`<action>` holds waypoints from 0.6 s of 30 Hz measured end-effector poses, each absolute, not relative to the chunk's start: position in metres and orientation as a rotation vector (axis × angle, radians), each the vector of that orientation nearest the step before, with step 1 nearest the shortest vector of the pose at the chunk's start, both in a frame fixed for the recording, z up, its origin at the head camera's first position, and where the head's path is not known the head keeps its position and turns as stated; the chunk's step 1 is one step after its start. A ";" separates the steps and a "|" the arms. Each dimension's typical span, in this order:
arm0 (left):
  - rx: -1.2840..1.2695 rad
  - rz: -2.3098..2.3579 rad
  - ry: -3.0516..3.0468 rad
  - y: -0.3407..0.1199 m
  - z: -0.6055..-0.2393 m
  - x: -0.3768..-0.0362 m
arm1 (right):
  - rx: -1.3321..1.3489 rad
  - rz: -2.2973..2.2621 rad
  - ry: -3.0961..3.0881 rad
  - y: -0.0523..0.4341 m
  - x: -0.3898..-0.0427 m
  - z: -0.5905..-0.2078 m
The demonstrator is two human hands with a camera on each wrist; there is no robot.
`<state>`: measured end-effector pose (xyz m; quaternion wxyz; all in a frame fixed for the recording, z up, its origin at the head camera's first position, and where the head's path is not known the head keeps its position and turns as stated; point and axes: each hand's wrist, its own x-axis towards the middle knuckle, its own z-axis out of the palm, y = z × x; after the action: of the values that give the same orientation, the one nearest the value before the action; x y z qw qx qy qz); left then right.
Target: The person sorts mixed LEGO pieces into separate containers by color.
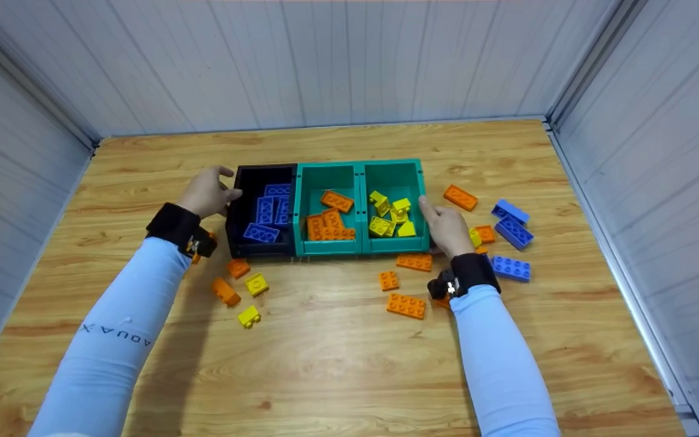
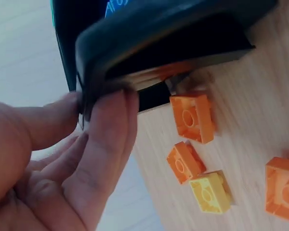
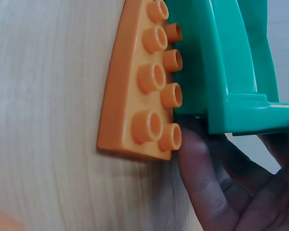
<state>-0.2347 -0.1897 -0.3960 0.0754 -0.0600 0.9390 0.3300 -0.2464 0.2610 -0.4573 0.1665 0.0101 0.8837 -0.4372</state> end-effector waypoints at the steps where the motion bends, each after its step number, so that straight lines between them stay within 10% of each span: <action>1: -0.201 0.996 2.791 -0.193 -0.396 -0.235 | 0.015 -1.230 2.529 0.259 -0.248 -0.457; 18: -0.286 0.517 2.719 -0.186 -0.375 -0.245 | -0.124 -0.704 3.031 0.294 -0.284 -0.456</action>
<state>-0.2449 -0.1858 -0.3750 0.1784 -0.1010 0.9616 0.1827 -0.2842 0.2941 -0.4558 0.0138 -0.0399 0.9732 -0.2261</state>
